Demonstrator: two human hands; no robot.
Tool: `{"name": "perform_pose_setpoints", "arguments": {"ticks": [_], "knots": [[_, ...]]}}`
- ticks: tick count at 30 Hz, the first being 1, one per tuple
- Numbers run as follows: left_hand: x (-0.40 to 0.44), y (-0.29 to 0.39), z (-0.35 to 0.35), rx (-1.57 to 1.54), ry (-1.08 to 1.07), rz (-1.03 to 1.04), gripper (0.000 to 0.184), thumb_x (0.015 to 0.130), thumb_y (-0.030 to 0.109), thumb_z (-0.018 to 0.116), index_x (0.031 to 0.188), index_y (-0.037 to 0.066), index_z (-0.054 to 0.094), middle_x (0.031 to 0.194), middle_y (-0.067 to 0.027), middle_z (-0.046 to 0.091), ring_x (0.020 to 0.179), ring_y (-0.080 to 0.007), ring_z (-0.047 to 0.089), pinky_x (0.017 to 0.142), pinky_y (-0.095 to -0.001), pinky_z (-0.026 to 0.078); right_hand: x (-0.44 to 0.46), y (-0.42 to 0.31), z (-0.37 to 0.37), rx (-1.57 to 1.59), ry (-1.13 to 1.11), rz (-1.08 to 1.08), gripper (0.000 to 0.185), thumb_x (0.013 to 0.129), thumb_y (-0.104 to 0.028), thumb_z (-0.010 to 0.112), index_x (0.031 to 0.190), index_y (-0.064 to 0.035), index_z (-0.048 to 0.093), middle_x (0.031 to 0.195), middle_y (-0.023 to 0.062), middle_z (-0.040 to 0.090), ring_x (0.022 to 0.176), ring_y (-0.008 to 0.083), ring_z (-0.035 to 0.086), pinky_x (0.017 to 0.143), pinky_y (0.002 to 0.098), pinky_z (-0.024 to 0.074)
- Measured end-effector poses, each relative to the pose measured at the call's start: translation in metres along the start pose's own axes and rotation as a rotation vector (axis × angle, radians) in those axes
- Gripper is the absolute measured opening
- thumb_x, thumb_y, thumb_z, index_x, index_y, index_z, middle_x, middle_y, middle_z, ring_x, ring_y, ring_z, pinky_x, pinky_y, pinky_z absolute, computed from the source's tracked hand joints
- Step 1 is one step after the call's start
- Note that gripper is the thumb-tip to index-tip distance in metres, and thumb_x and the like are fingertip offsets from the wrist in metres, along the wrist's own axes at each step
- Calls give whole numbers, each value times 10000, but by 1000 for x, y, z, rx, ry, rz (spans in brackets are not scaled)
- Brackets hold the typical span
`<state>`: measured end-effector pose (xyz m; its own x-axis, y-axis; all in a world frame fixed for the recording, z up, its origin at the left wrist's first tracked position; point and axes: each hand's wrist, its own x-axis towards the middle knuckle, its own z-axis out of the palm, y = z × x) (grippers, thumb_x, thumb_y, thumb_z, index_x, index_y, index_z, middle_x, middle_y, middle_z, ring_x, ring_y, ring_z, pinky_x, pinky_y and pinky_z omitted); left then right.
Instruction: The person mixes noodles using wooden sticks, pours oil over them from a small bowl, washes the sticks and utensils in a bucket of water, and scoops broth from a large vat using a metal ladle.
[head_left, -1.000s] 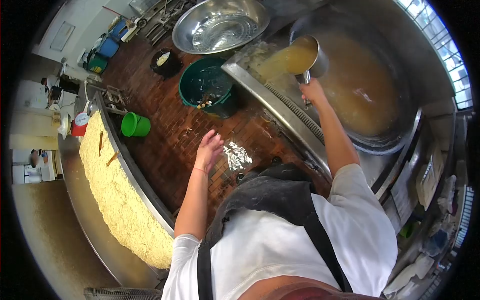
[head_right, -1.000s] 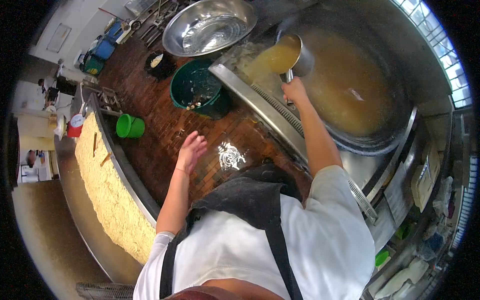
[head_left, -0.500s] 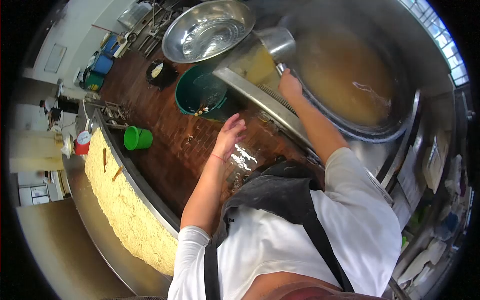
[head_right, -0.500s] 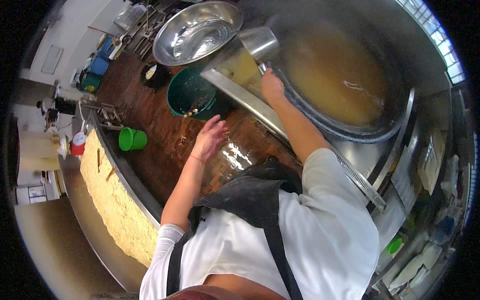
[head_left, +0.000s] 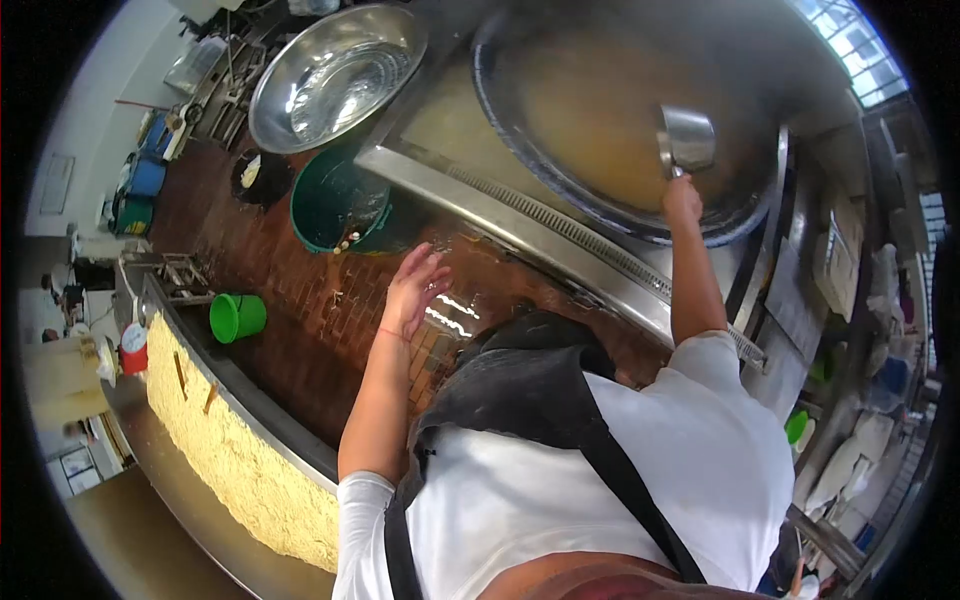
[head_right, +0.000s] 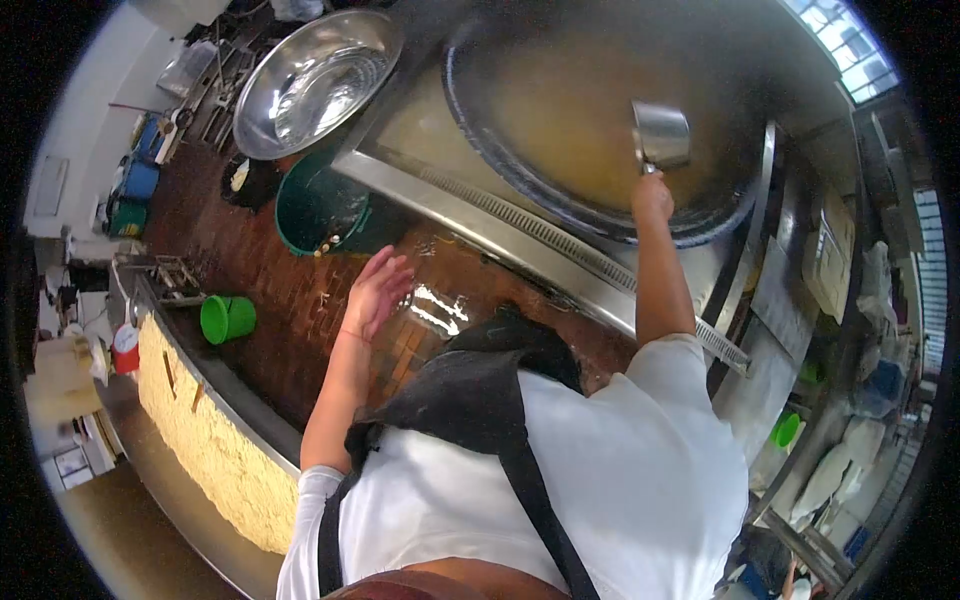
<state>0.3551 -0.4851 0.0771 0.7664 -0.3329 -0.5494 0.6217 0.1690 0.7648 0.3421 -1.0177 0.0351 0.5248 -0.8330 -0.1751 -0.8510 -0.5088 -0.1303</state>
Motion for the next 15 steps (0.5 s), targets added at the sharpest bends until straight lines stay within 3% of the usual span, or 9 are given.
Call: {"name": "perform_pose_setpoints", "arguments": {"ticks": [3, 6, 8, 11, 14, 15], "knots": [[3, -5, 3, -5, -4, -30, 593, 967, 188, 596, 1483, 50, 338, 1388, -155, 506, 1156, -277, 570, 935, -396, 496, 18, 33, 16, 10, 1, 72, 365, 970, -249, 449, 1162, 5, 628, 1132, 227, 680, 1074, 369, 663, 906, 478, 527], [7, -4, 8, -2, -14, -29, 598, 964, 185, 597, 1485, 50, 337, 1384, -152, 511, 1146, -263, 575, 924, -384, 502, 34, 37, 51, -28, -191, -184, 359, 946, -250, 457, 1094, -5, 673, 1143, 227, 674, 1085, 349, 660, 904, 452, 528], [6, -3, 11, -1, -23, -19, 603, 966, 193, 595, 1488, 48, 331, 1387, -156, 507, 1144, -264, 574, 924, -386, 500, 52, 25, 94, -140, -353, -317, 303, 906, -222, 518, 1014, -10, 706, 1050, 215, 702, 919, 327, 708, 781, 436, 554], [6, 0, 13, -5, -36, -4, 621, 976, 262, 585, 1494, 49, 317, 1403, -164, 489, 1165, -276, 555, 946, -405, 484, 51, -8, 103, -60, -676, -425, 242, 863, -185, 595, 918, 29, 695, 873, 192, 717, 696, 283, 693, 611, 413, 541], [7, 1, 14, -14, -65, -4, 671, 990, 398, 550, 1504, 52, 294, 1439, -174, 453, 1213, -298, 519, 997, -438, 450, 19, -26, 93, 504, -654, -118, 222, 823, -170, 665, 696, 10, 646, 617, 108, 637, 554, 227, 616, 501, 372, 473], [9, -1, 13, -34, -76, -5, 690, 990, 433, 536, 1506, 49, 286, 1445, -176, 446, 1215, -298, 514, 1003, -443, 444, 12, -25, 87, 641, -684, -104, 210, 830, -167, 663, 697, -9, 628, 606, 86, 608, 535, 209, 592, 492, 364, 468]]}}
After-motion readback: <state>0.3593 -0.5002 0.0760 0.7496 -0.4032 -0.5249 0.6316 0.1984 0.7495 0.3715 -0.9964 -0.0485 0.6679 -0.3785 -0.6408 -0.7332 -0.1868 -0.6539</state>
